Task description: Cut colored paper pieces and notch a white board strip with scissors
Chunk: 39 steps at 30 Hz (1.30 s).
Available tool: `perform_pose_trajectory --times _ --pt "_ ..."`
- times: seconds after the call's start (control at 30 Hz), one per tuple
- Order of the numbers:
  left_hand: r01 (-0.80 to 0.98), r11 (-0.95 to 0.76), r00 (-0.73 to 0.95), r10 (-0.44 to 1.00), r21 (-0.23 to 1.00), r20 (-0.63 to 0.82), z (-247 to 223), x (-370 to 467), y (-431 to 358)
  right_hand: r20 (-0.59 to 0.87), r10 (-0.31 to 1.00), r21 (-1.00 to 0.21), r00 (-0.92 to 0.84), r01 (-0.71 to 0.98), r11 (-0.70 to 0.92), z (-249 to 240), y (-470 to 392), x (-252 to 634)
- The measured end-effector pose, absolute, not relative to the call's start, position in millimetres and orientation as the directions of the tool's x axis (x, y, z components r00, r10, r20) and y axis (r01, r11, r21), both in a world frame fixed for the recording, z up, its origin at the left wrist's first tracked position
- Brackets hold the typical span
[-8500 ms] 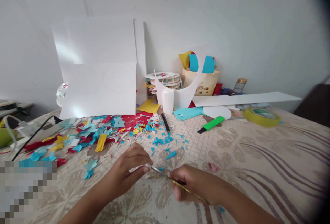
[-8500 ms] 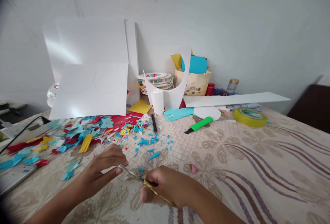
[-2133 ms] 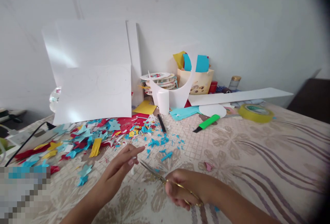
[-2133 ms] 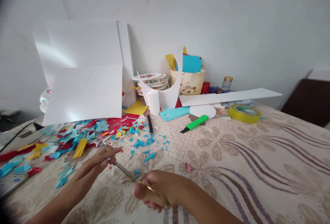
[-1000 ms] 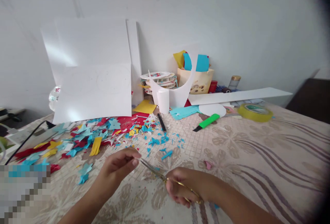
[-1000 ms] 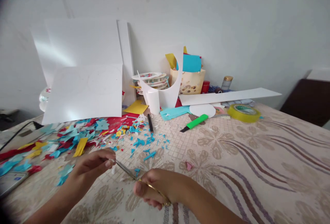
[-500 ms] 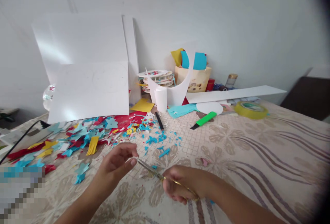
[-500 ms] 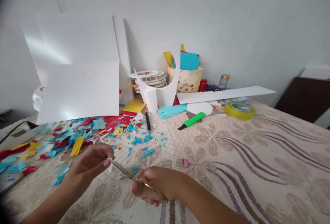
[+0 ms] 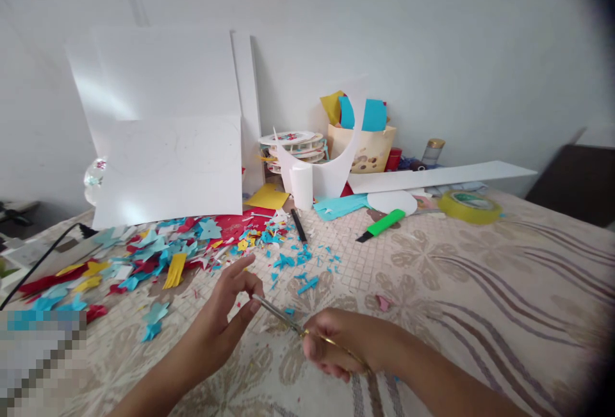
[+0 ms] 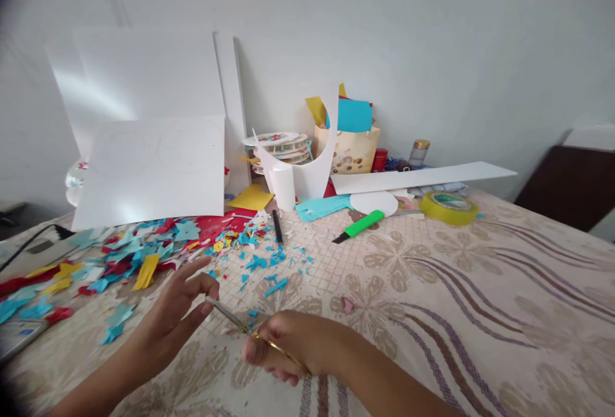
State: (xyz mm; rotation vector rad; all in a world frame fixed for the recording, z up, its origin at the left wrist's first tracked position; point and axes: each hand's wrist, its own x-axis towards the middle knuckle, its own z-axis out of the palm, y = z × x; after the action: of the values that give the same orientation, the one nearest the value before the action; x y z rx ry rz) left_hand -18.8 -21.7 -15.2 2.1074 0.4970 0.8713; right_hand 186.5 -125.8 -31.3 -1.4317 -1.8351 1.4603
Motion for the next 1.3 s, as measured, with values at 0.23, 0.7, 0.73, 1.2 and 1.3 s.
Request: perform_pose_trajectory --times 0.23,0.7,0.73,1.2,1.3 --pt "0.127 -0.735 0.705 0.539 0.666 0.461 -19.1 -20.2 -20.0 -0.301 0.878 -0.873 -0.373 0.478 -0.096 -31.9 -126.8 189.2" --pt "0.155 -0.779 0.683 0.529 0.608 0.503 -14.2 -20.7 -20.3 -0.321 0.901 -0.855 -0.292 0.499 -0.143 -31.9 -130.7 184.5" --pt "0.167 -0.794 0.694 0.516 0.585 0.502 -13.7 -20.8 -20.0 -0.328 0.903 -0.856 -0.279 0.493 -0.158 -32.8 -131.0 184.4" --pt "0.240 -0.884 0.716 0.440 0.401 0.543 -11.9 -21.0 -17.6 -0.326 0.913 -0.881 -0.243 0.430 -0.200 -64.6 -122.6 183.9" --pt "0.227 -0.894 0.710 0.423 0.386 0.562 -13.0 -20.9 -16.3 -0.279 0.928 -0.865 -0.248 0.484 -0.131 -55.7 -125.6 184.9"
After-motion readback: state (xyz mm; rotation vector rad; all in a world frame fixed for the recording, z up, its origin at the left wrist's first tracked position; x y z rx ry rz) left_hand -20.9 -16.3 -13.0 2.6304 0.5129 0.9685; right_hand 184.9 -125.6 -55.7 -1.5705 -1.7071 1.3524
